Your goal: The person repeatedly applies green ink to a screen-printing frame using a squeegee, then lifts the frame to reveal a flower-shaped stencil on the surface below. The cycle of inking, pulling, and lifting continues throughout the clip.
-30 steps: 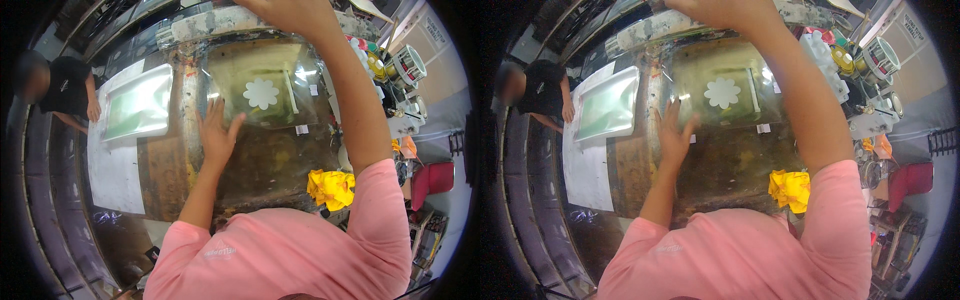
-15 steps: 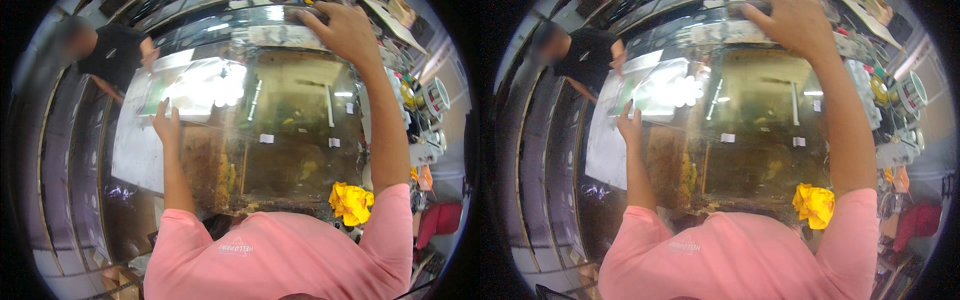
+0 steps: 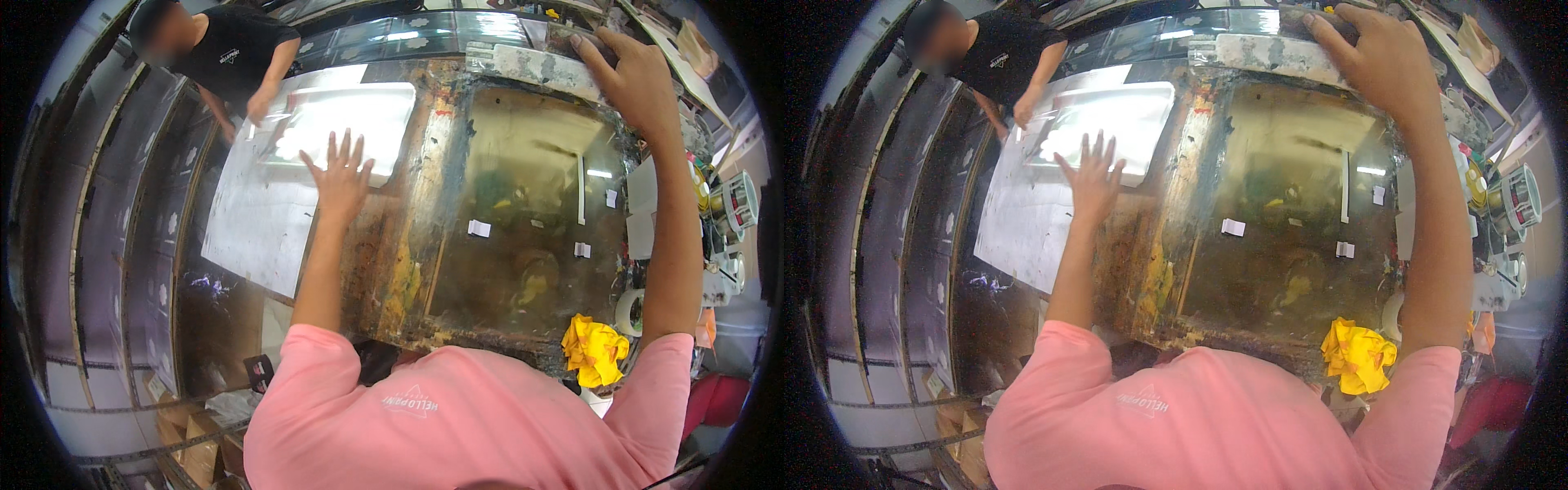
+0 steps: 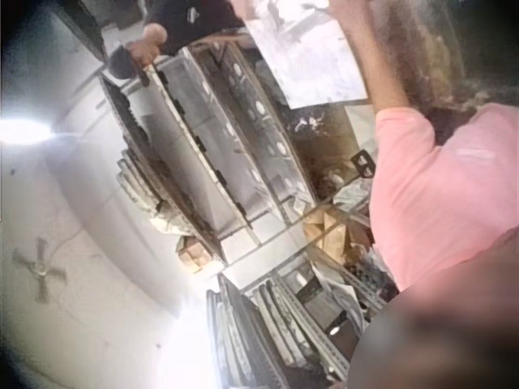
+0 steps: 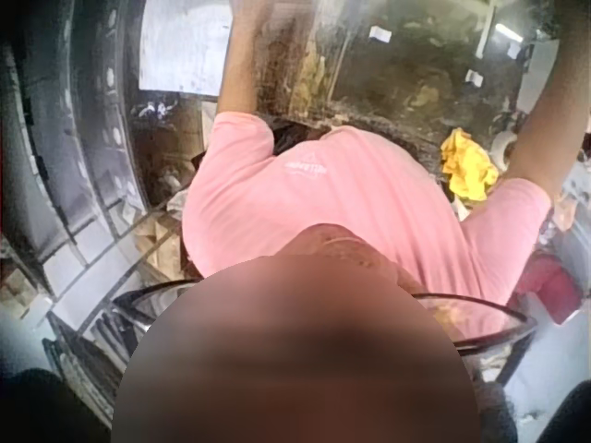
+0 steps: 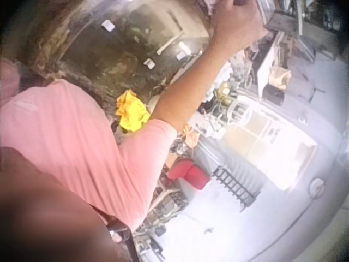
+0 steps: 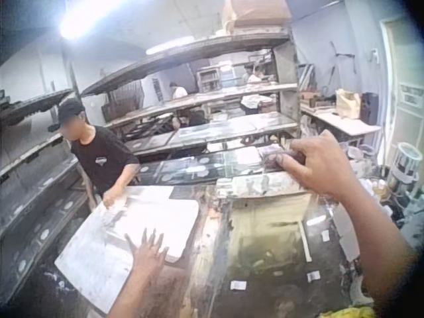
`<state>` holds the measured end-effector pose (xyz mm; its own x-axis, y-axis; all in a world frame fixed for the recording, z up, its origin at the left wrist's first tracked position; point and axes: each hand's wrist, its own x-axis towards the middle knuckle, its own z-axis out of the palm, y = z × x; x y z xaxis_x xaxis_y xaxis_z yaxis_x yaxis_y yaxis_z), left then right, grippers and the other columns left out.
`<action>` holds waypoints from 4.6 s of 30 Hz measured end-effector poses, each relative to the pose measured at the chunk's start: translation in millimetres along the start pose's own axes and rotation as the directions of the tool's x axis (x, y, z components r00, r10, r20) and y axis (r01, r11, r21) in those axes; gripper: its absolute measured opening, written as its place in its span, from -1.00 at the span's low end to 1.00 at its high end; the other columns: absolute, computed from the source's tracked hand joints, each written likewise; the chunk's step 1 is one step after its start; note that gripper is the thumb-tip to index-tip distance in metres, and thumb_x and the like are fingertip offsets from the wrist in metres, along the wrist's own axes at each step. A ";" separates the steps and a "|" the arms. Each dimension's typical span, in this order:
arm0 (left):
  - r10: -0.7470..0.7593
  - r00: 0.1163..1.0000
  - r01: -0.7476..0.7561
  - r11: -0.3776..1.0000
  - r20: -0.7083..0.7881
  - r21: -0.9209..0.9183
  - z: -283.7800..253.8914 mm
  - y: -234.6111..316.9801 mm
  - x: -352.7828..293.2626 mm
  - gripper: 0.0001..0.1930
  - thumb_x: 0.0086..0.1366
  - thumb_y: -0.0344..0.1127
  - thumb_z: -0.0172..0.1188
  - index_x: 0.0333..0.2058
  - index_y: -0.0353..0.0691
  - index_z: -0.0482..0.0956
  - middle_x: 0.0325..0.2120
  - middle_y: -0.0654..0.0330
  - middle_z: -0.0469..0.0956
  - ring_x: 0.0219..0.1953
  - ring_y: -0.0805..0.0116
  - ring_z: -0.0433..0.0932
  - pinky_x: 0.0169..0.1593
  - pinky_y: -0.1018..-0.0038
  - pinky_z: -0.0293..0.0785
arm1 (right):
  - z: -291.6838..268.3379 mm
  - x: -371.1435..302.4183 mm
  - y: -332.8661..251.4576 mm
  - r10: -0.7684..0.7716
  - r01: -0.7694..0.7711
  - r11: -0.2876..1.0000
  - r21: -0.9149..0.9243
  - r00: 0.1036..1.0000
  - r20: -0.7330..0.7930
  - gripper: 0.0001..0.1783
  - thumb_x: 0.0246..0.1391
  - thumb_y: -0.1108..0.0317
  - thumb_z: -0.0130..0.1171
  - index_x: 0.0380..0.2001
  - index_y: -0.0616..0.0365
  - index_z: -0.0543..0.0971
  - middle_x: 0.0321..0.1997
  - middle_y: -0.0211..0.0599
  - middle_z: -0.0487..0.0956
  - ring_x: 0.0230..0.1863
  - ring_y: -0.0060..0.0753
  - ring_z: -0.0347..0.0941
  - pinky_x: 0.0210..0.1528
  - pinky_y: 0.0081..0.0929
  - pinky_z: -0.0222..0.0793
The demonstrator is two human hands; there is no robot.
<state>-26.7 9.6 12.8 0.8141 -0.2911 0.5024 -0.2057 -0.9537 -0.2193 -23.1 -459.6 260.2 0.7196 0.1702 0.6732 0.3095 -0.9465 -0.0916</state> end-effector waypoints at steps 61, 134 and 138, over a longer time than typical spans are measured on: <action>0.507 0.862 -0.378 0.622 -0.016 -0.685 -42.8 354.2 4.3 0.13 0.08 0.71 0.13 0.29 -0.23 0.56 0.34 -0.12 0.43 0.45 -0.14 0.29 0.56 -0.24 -0.17 | -4.6 11.0 -1.2 -0.040 0.035 0.997 -0.072 0.997 -0.072 -0.30 0.21 -0.22 0.07 -0.48 0.31 0.72 -0.41 0.18 0.69 -0.26 0.19 0.66 -0.08 0.03 0.54; -0.010 0.930 0.110 0.962 0.368 -0.251 -71.1 215.8 -22.4 0.17 0.25 0.52 0.20 0.57 -0.19 0.07 0.53 -0.25 0.07 0.58 -0.29 -0.03 0.53 -0.33 -0.34 | -0.2 -23.2 -13.3 -0.101 0.094 0.992 -0.082 0.991 -0.086 -0.46 0.24 -0.08 0.19 -0.51 0.24 0.67 -0.44 0.02 0.68 -0.31 0.10 0.65 -0.10 0.04 0.40; 0.047 0.919 0.108 0.924 0.392 -0.366 -61.6 224.5 -37.2 0.15 0.26 0.54 0.18 0.52 -0.27 0.16 0.54 -0.14 0.13 0.61 -0.21 -0.06 0.51 -0.39 -0.50 | -2.8 -5.0 -9.7 -0.106 0.099 0.994 -0.053 0.986 -0.132 -0.45 0.25 -0.09 0.14 -0.53 0.20 0.69 -0.46 0.01 0.68 -0.32 0.06 0.64 -0.07 0.03 0.35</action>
<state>-136.6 -198.3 -3.6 0.9510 -0.2833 0.1238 -0.3008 -0.9405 0.1583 -31.4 -452.0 259.8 0.5944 0.2313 0.7702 0.3463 -0.9380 0.0145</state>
